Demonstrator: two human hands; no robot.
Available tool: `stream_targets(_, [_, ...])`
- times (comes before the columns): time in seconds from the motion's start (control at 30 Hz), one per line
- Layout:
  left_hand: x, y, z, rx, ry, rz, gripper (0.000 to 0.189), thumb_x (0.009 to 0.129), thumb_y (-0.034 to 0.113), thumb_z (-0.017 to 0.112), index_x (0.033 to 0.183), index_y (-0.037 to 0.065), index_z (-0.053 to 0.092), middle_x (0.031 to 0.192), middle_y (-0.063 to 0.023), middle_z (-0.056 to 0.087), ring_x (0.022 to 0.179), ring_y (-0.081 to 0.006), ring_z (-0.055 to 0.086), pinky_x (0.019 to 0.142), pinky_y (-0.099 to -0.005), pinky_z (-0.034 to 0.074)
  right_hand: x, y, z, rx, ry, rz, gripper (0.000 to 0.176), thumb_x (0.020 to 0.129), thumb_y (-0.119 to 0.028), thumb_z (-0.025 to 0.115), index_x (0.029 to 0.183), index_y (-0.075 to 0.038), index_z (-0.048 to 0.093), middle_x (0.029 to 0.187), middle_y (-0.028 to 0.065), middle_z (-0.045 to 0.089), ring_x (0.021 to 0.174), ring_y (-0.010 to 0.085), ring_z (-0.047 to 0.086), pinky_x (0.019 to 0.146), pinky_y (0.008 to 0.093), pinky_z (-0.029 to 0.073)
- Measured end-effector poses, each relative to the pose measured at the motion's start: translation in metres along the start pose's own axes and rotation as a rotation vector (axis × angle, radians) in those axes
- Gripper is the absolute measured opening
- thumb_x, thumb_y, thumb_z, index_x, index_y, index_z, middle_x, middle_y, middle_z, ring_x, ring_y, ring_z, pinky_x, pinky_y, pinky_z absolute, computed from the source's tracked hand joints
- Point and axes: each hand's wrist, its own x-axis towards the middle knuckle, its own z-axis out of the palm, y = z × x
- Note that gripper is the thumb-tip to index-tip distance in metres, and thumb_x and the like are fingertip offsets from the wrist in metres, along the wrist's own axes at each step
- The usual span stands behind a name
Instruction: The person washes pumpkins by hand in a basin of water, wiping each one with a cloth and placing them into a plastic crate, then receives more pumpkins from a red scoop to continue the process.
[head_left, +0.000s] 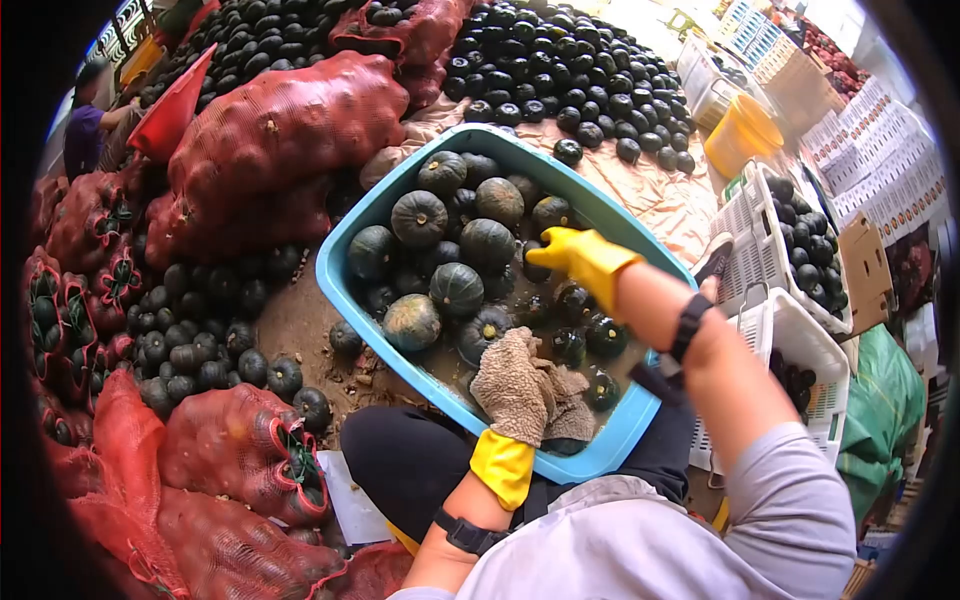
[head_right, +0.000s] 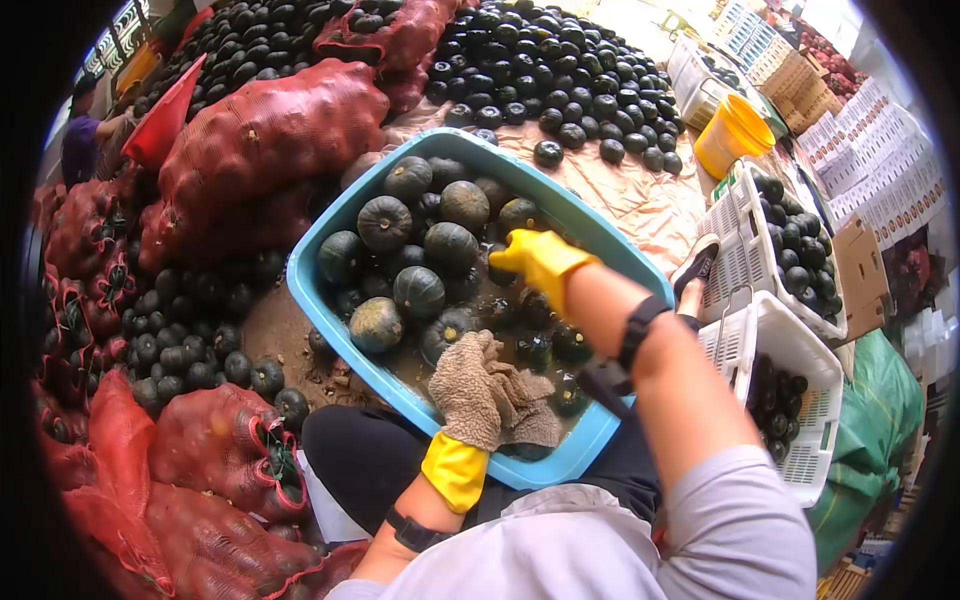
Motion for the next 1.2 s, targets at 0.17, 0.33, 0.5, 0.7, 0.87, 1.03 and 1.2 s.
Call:
stream_targets(0.17, [-0.003,0.012,-0.007,0.792,0.044,0.516,0.025,0.101,0.017,0.066,0.122,0.004,0.072,0.109,-0.0144,0.077,0.096,-0.0283,0.076,0.078,-0.0387,0.063,0.019,-0.017,0.113,0.270,0.469,0.152,0.085,0.087,-0.042,0.085,0.161,-0.020,0.048,0.146,0.0268,0.060,0.136,0.0464,0.059,0.113,0.0499,0.051])
stream_targets(0.33, [0.000,0.007,-0.001,0.129,-0.009,0.120,0.030,0.108,0.021,0.063,0.124,-0.004,0.072,0.113,-0.0189,0.077,0.099,-0.0279,0.079,0.078,-0.0350,0.064,-0.011,0.003,0.055,-0.088,0.136,-0.171,0.080,0.081,-0.029,0.090,0.153,-0.021,0.056,0.151,0.0212,0.059,0.136,0.0428,0.061,0.112,0.0499,0.052])
stream_targets(0.5, [0.001,0.005,-0.009,0.679,-0.075,0.378,0.030,0.111,0.017,0.055,0.124,-0.004,0.071,0.120,-0.0173,0.076,0.104,-0.0267,0.078,0.081,-0.0360,0.065,-0.022,-0.007,0.061,-0.222,0.119,-0.080,0.087,0.076,-0.026,0.091,0.155,-0.025,0.055,0.150,0.0208,0.059,0.137,0.0434,0.060,0.111,0.0492,0.053])
stream_targets(0.7, [0.002,-0.005,-0.011,0.014,-0.025,0.081,0.032,0.111,0.020,0.055,0.127,-0.004,0.070,0.121,-0.0165,0.076,0.102,-0.0268,0.078,0.079,-0.0364,0.065,-0.002,0.000,0.104,0.200,0.387,0.007,0.085,0.081,-0.022,0.089,0.157,-0.023,0.052,0.155,0.0207,0.057,0.140,0.0399,0.059,0.115,0.0481,0.050])
stream_targets(0.87, [0.004,0.027,0.005,-0.328,0.095,-0.250,0.038,0.105,0.024,0.063,0.125,-0.008,0.070,0.112,-0.0210,0.076,0.090,-0.0288,0.075,0.071,-0.0346,0.062,-0.068,0.036,0.067,1.657,-0.162,-0.215,0.065,0.100,-0.034,0.075,0.156,-0.008,0.054,0.145,0.0222,0.065,0.131,0.0347,0.064,0.115,0.0498,0.050])
stream_targets(1.03, [0.014,0.024,0.014,-0.483,0.095,-0.359,0.029,0.103,0.024,0.066,0.116,-0.001,0.072,0.103,-0.0159,0.076,0.077,-0.0246,0.072,0.062,-0.0332,0.060,-0.101,0.085,0.096,1.662,-0.262,-0.467,0.063,0.099,-0.047,0.073,0.148,-0.010,0.061,0.154,0.0208,0.059,0.143,0.0460,0.053,0.119,0.0623,0.047])
stream_targets(1.2, [0.010,0.021,0.015,-0.289,-0.084,-0.209,0.036,0.105,0.026,0.061,0.131,0.002,0.067,0.124,-0.0159,0.073,0.101,-0.0267,0.069,0.086,-0.0341,0.057,-0.129,0.085,0.125,2.145,-0.110,-0.211,0.056,0.100,-0.046,0.074,0.144,-0.012,0.063,0.143,0.0152,0.067,0.135,0.0362,0.060,0.114,0.0568,0.051])
